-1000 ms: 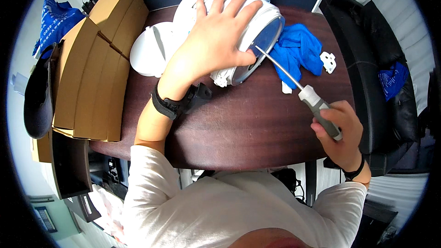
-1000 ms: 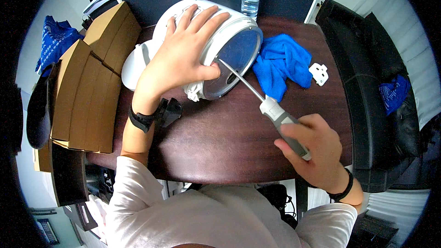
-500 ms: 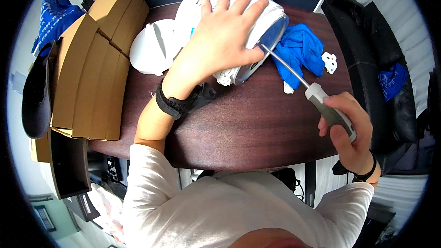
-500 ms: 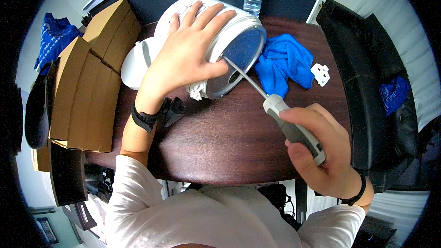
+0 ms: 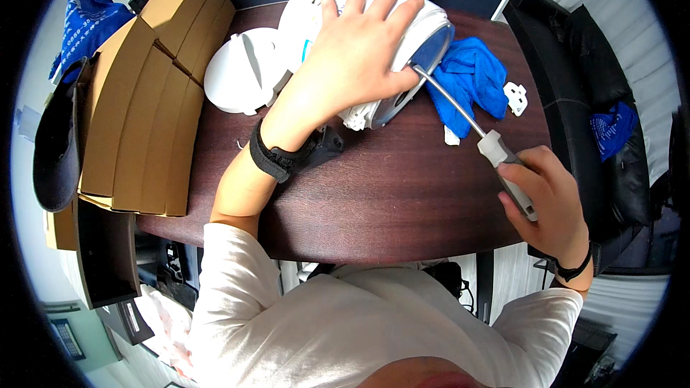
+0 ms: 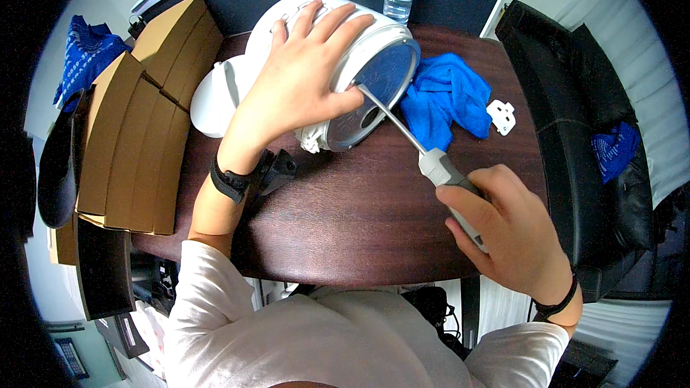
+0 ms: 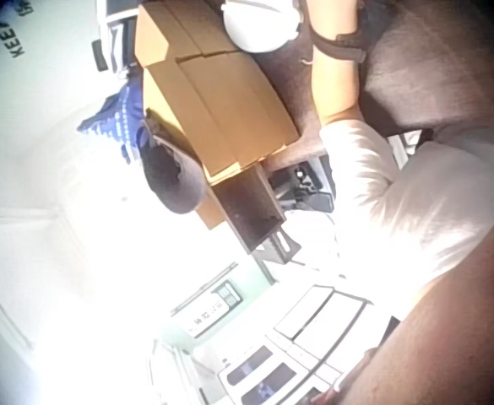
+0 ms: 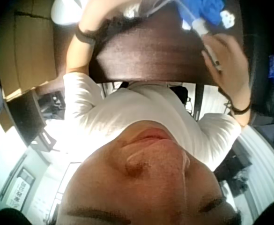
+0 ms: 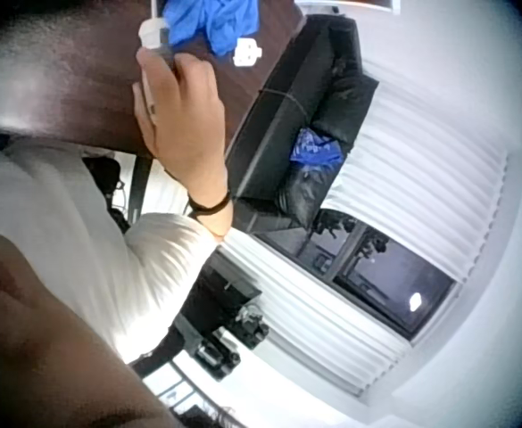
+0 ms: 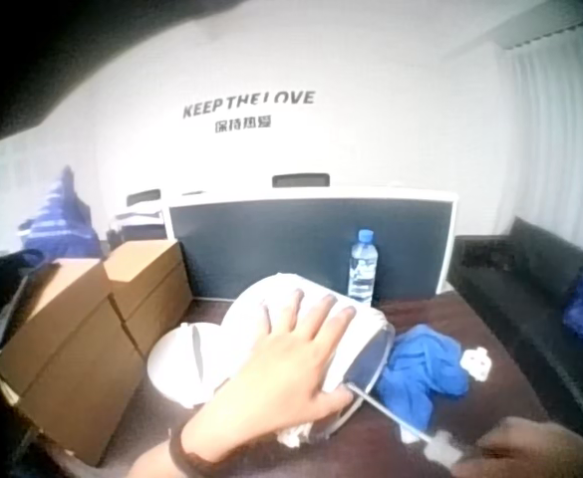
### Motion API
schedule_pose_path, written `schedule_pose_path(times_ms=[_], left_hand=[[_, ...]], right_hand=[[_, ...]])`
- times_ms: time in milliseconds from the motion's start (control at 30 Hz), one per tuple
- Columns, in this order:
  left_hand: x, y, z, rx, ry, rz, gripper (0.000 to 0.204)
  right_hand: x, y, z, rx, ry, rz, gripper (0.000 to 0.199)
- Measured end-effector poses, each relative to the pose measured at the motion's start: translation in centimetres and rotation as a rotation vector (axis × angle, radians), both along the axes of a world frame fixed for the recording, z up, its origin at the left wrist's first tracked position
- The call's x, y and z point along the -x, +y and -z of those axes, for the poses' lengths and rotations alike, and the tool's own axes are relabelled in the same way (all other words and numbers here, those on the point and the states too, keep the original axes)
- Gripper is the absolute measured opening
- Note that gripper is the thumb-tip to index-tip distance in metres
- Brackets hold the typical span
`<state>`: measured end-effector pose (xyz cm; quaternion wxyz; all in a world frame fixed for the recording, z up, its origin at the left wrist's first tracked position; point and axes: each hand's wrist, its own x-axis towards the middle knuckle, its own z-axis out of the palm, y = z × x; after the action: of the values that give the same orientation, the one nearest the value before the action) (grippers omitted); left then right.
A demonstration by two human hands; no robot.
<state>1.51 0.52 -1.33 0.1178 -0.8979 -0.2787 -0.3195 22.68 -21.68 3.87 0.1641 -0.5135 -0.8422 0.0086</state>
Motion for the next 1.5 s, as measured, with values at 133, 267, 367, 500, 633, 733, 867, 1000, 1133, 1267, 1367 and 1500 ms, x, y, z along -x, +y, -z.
schedule_pose_path(times_ms=[133, 267, 367, 500, 633, 733, 867, 1000, 1133, 1267, 1367, 1500], left_hand=[[0.1, 0.0, 0.1, -0.003, -0.002, 0.002, 0.082], [0.0, 0.1, 0.1, -0.004, -0.005, 0.010, 0.082], [-0.1, 0.1, 0.1, -0.011, 0.002, 0.001, 0.082], [0.0, 0.1, 0.1, -0.006, 0.001, 0.001, 0.082], [0.0, 0.1, 0.1, -0.008, 0.000, 0.002, 0.082], [0.0, 0.1, 0.1, -0.008, -0.001, 0.001, 0.082], [0.0, 0.1, 0.1, -0.010, 0.001, -0.004, 0.082], [-0.1, 0.1, 0.1, -0.016, 0.000, -0.007, 0.081], [0.1, 0.1, 0.1, -0.016, -0.001, -0.010, 0.080], [0.0, 0.1, 0.1, -0.007, -0.008, 0.001, 0.079], [-0.1, 0.1, 0.0, -0.005, -0.013, 0.009, 0.079], [-0.1, 0.1, 0.2, -0.018, -0.004, -0.005, 0.079]], right_hand=[[-0.5, -0.1, 1.6, -0.059, 0.069, -0.015, 0.041], [-1.1, -0.3, 3.6, -0.003, 0.347, -0.007, 0.045], [-1.4, -0.2, 4.1, 0.061, 0.517, -0.046, 0.048], [-1.5, 0.5, 4.4, 0.078, 0.667, -0.177, 0.054], [-0.9, 0.0, 4.9, 0.111, 0.821, -0.100, 0.042], [-0.7, -0.6, 4.3, 0.086, 0.731, 0.020, 0.031], [-1.1, -0.6, 3.8, -0.013, 0.437, -0.008, 0.034], [-0.5, -0.8, 4.2, -0.124, 0.210, -0.074, 0.035], [-1.9, -0.6, 4.1, -0.079, 0.268, -0.063, 0.031], [-2.1, 0.0, 5.2, 0.032, 0.638, -0.006, 0.025], [-2.0, 0.3, 6.1, 0.005, 0.728, 0.003, 0.023], [-1.4, 0.6, 6.0, -0.036, 0.825, 0.060, 0.031]])
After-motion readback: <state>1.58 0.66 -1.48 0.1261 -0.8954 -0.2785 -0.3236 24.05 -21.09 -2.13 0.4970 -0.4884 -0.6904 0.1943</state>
